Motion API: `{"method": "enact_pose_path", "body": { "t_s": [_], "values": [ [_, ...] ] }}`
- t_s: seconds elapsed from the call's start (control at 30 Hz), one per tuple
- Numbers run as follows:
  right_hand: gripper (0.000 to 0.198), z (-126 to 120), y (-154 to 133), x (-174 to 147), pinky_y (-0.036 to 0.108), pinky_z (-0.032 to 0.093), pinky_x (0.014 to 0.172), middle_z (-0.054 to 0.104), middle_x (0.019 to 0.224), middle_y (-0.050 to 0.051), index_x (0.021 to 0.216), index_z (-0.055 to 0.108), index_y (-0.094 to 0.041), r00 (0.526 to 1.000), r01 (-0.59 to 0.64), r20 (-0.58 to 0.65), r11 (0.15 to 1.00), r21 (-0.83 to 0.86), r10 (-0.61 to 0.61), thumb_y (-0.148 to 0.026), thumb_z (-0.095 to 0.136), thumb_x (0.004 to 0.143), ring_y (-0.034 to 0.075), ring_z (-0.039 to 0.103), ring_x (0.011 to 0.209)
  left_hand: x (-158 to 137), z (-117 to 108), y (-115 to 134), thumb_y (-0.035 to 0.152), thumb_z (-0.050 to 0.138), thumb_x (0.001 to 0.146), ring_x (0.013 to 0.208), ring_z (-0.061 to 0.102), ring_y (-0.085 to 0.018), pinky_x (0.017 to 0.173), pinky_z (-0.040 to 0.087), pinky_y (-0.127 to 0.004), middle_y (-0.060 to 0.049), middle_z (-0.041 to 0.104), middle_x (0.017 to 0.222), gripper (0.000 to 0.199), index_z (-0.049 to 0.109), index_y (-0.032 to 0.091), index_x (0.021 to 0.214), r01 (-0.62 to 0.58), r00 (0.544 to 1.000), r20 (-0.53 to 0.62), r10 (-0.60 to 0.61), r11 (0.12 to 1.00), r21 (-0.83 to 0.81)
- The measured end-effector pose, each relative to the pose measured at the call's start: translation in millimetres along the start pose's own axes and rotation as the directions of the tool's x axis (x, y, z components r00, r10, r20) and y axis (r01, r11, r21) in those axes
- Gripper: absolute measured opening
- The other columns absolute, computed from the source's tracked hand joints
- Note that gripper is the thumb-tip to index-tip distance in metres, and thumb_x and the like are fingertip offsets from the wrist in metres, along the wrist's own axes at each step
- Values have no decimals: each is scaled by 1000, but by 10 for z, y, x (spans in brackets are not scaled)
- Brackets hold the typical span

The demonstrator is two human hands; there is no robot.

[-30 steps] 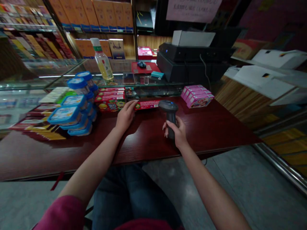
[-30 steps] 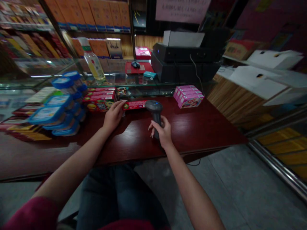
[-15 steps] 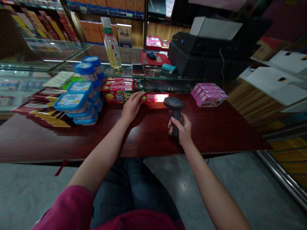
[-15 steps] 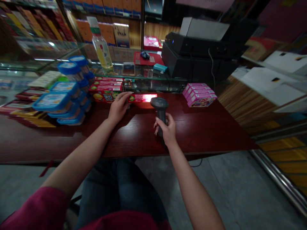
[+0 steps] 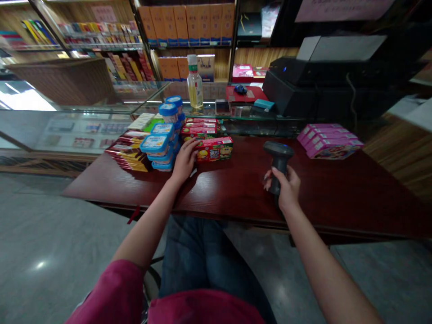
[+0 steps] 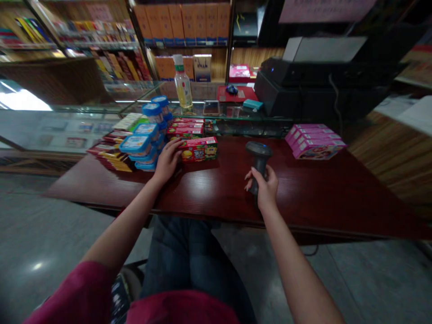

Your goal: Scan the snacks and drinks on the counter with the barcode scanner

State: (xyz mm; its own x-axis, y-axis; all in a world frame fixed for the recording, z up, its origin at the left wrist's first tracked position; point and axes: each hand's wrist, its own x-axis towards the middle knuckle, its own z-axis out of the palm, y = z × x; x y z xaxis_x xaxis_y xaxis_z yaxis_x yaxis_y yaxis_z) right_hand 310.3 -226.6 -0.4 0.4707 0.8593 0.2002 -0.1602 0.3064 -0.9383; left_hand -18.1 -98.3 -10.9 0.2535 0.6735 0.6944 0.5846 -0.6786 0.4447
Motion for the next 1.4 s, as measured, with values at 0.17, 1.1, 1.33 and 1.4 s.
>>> {"method": "enact_pose_path", "body": {
  "t_s": [0.17, 1.1, 1.33, 1.4],
  "values": [
    [43, 29, -14, 31, 23, 49, 34, 72, 62, -3, 85, 62, -22, 996, -76, 49, 997, 1, 76, -46, 91, 65, 11, 55, 35, 2, -34, 177, 9, 47, 102, 159, 44, -26, 130, 40, -49, -13, 51, 167, 54, 56, 23, 154, -4, 1000, -11, 7, 967, 256],
    [42, 137, 143, 237, 21, 53, 40, 71, 63, -5, 90, 58, -24, 978, -191, 108, 977, 92, 181, -46, 86, 67, 9, 56, 39, 114, 127, 142, 2, 40, 97, 164, 36, -24, 136, 33, -48, -12, 49, 169, 65, 51, 18, 159, 69, 997, -5, -73, 919, 389],
    [42, -692, -63, 449, 23, 50, 38, 70, 64, -6, 91, 57, -25, 996, 51, -71, 999, -11, -52, -44, 88, 70, 11, 56, 39, 177, 705, 784, 6, 42, 98, 165, 33, -22, 136, 30, -44, -12, 42, 173, 66, 45, 16, 163, -199, 976, 145, 162, 933, 301],
    [43, -985, -119, 531, 24, 49, 37, 69, 63, -6, 93, 56, -25, 977, 127, -166, 990, -55, -134, -44, 88, 71, 12, 56, 39, 243, 1055, 1060, 6, 42, 98, 165, 34, -20, 135, 31, -41, -12, 42, 173, 66, 44, 15, 163, -312, 937, 234, 259, 922, 228]
  ]
}}
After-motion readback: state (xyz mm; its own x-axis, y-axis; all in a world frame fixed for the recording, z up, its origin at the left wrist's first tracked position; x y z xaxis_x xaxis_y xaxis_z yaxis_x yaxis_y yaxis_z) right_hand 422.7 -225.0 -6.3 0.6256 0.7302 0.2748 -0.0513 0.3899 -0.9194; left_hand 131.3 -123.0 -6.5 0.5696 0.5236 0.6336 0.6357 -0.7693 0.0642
